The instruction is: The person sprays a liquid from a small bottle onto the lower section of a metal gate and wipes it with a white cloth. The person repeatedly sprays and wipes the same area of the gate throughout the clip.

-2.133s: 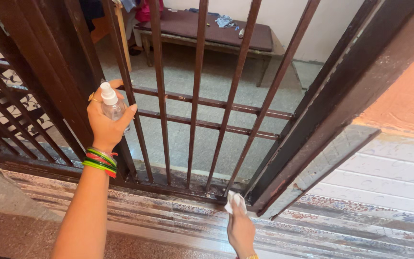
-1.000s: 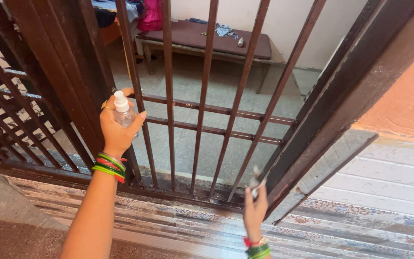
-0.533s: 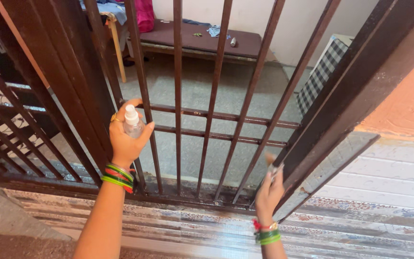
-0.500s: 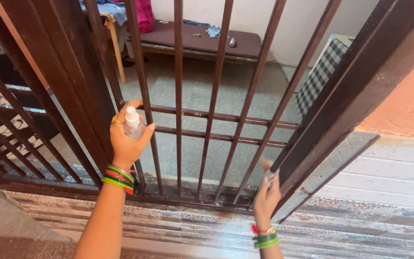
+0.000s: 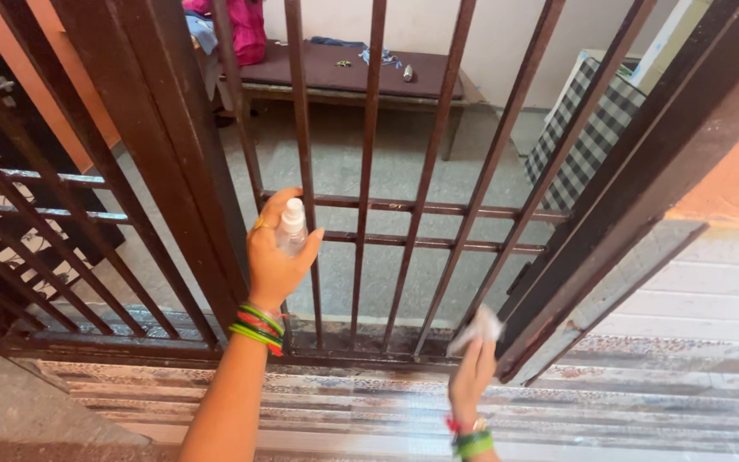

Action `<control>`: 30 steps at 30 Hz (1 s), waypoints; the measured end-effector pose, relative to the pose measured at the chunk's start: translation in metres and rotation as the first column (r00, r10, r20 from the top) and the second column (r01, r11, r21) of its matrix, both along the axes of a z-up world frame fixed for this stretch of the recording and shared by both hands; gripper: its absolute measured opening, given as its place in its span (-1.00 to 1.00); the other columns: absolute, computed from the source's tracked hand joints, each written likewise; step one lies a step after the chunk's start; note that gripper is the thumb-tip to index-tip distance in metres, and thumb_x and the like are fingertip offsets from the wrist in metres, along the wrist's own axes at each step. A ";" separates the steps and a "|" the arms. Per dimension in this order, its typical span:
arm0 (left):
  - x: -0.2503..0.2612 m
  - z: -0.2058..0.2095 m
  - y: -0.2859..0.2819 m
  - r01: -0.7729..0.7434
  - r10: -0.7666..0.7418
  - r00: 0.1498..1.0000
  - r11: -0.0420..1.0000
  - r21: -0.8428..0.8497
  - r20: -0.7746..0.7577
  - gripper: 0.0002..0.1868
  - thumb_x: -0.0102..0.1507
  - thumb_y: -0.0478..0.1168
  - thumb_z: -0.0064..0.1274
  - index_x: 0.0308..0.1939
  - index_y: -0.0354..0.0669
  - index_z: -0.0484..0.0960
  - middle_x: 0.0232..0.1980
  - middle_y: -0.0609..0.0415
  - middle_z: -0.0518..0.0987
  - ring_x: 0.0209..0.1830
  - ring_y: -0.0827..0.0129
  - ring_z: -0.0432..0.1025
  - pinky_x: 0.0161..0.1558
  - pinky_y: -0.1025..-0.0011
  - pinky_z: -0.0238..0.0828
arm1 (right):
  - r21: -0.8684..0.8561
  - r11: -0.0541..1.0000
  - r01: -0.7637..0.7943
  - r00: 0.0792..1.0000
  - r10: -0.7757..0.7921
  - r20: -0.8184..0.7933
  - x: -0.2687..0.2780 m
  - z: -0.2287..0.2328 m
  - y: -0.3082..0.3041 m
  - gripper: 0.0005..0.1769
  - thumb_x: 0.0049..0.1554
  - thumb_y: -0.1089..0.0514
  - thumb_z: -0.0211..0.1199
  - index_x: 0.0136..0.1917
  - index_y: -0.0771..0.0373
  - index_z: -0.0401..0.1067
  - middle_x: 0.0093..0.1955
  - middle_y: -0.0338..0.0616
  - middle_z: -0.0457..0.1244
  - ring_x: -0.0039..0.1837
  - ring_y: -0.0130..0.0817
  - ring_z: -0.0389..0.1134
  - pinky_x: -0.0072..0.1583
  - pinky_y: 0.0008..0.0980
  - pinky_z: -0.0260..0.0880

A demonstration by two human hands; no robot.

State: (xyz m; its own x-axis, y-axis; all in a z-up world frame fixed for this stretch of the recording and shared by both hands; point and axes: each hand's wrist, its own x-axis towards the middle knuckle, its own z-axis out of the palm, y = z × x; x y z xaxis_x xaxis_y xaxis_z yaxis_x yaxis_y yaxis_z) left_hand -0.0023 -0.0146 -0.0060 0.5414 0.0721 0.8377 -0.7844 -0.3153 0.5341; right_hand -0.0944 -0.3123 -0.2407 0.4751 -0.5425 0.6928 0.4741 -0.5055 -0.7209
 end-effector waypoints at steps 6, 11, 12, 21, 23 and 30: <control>0.005 -0.001 0.005 0.058 -0.058 0.997 0.998 0.016 0.055 -0.61 0.14 -0.36 0.31 -0.01 -0.26 0.49 0.26 -0.06 0.59 0.17 0.13 0.56 0.17 0.35 0.47 | 0.086 0.993 -0.082 0.996 0.083 -0.012 0.048 0.127 -0.021 -0.71 0.45 0.11 -0.03 -0.02 0.34 0.36 -0.21 -0.28 0.23 -0.16 -0.57 0.14 -0.15 -0.41 0.16; 0.005 0.000 0.007 0.029 -0.032 0.996 0.999 0.039 0.084 -0.61 0.13 -0.35 0.31 -0.03 -0.26 0.49 0.25 -0.08 0.59 0.18 0.03 0.57 0.15 0.29 0.51 | -0.083 0.984 0.155 0.984 -0.161 -0.076 0.049 0.097 -0.002 -0.70 0.42 0.12 -0.09 -0.07 0.35 0.29 -0.27 0.00 0.24 -0.25 -0.23 0.25 -0.17 -0.24 0.19; 0.005 0.000 0.008 0.027 -0.030 0.996 0.999 0.038 0.088 -0.61 0.13 -0.35 0.31 -0.03 -0.25 0.49 0.25 -0.08 0.60 0.17 0.02 0.58 0.14 0.29 0.51 | -0.078 0.983 0.166 0.980 -0.174 -0.099 0.047 0.080 0.001 -0.70 0.40 0.12 -0.10 -0.06 0.36 0.30 -0.28 0.05 0.24 -0.27 -0.16 0.26 -0.18 -0.20 0.19; 0.004 0.002 0.010 0.006 -0.011 0.996 0.998 0.055 0.093 -0.63 0.12 -0.32 0.31 -0.08 -0.17 0.48 0.25 -0.01 0.61 0.09 0.04 0.60 0.04 0.31 0.55 | -0.217 0.961 0.170 0.913 -0.237 -0.333 0.035 -0.076 -0.001 -0.68 0.38 0.09 -0.07 -0.05 0.38 0.33 -0.13 0.19 0.28 -0.07 0.19 0.31 -0.02 -0.01 0.28; 0.004 0.002 0.010 0.005 -0.010 0.996 0.999 0.053 0.086 -0.64 0.12 -0.31 0.31 -0.09 -0.16 0.48 0.26 0.00 0.60 0.07 0.05 0.61 0.01 0.32 0.56 | -0.273 0.947 0.168 0.916 -0.252 -0.311 0.028 -0.095 -0.001 -0.68 0.37 0.10 -0.07 0.03 0.36 0.41 -0.08 0.19 0.30 -0.01 0.18 0.33 0.03 -0.02 0.30; 0.004 0.002 0.011 0.003 -0.007 0.998 0.998 0.057 0.066 -0.67 0.10 -0.31 0.31 -0.13 -0.16 0.50 0.24 0.01 0.60 0.01 0.06 0.62 -0.05 0.32 0.55 | -0.010 0.955 0.296 0.953 -0.296 -0.071 -0.015 -0.088 0.052 -0.58 0.45 0.09 -0.16 0.27 0.44 0.39 0.15 0.13 0.34 0.15 -0.07 0.39 0.16 -0.18 0.34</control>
